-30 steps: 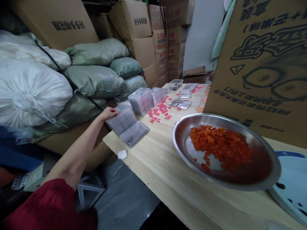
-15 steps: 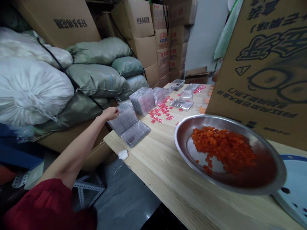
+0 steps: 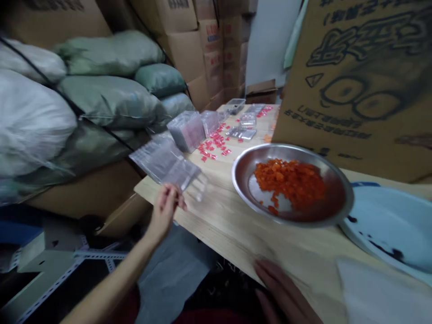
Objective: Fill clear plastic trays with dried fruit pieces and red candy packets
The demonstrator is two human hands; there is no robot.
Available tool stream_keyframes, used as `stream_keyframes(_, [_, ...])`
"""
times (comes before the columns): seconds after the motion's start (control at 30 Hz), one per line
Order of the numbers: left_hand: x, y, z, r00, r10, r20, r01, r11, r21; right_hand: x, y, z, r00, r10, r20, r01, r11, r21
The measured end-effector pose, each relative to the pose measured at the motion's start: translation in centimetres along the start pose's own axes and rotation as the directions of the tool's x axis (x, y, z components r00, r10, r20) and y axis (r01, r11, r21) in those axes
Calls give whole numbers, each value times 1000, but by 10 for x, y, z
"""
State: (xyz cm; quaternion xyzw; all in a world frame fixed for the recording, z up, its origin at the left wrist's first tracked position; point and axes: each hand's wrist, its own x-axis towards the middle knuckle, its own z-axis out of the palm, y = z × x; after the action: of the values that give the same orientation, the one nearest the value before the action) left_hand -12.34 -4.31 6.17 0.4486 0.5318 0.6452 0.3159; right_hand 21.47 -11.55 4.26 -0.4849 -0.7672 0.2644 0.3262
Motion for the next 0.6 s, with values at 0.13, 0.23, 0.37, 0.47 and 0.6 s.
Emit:
stream_keyframes(0.13, [-120,-49,81,869,-403,288,483,817,-316,8,11,36,973,-206,107,218,970,-112])
stream_keyframes(0.23, [-157,-68,104,793,-503,344,604,725,-331,9,37,51,967,-209,144,228,965,-129])
stream_keyframes(0.37, [-153,-58,101,809,-471,351,562,795,-228,3,43,45,982,-117,146,118,993,-2])
stream_keyframes(0.47, [-142,-36,102,846,-401,350,500,825,-263,5,20,37,991,-34,128,6,977,215])
stream_keyframes(0.6, [-131,-10,121,886,-371,278,449,835,-319,9,-5,33,979,179,101,-202,750,630])
